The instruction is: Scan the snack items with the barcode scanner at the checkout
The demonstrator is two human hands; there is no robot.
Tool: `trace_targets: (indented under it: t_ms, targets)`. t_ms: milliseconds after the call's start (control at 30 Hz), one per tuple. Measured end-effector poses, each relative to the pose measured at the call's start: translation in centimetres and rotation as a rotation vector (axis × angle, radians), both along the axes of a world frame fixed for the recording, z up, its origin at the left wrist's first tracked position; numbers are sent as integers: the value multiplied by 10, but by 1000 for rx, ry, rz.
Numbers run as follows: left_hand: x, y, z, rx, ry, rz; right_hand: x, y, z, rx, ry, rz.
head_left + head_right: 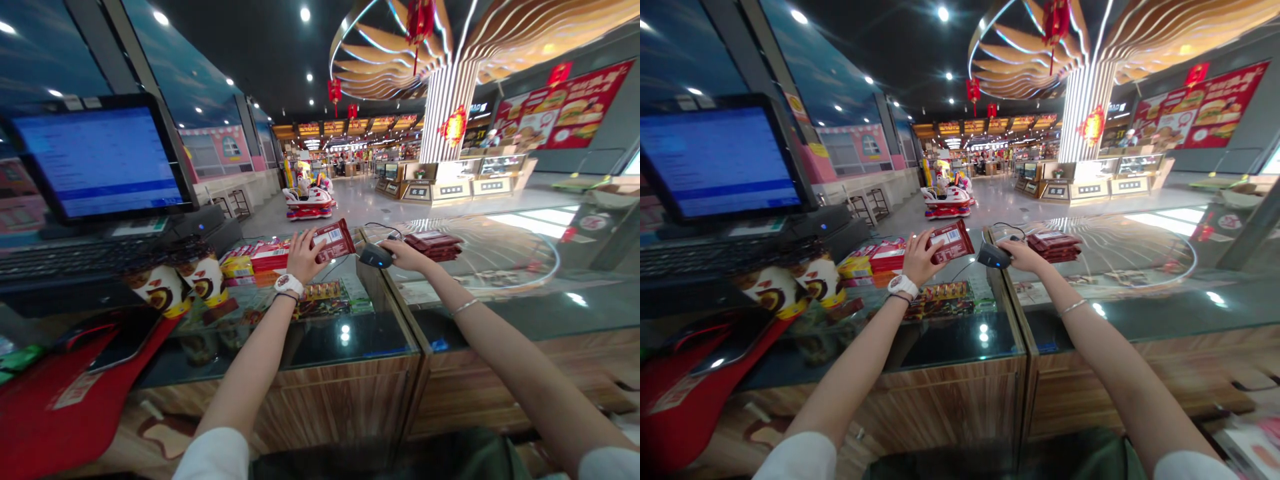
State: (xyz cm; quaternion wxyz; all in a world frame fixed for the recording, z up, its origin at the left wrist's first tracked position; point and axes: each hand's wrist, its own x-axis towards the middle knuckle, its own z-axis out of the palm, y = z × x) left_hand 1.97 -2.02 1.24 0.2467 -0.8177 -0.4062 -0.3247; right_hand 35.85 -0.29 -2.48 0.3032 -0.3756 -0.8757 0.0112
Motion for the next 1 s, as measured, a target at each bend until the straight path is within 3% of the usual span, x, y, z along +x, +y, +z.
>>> trace_targets:
  t_ms: [167,400,467,600,767,1000]
  targets:
    - [0,1,-1,-7,-1,-5,6,4,-5,-136,-51,25]
    - [9,-6,4,-48,20,-58,4,4,-8,-220,-51,-59]
    - [12,-9,8,-68,36,-84,2,0,-3,-188,14,-98]
    - [11,-21,14,-72,69,-102,-19,-18,17,47,229,-116]
    - [-19,-51,13,-79,89,-72,-72,-53,34,168,156,27]
    - [-79,-97,0,-193,37,-16,-138,-88,24,186,-175,92]
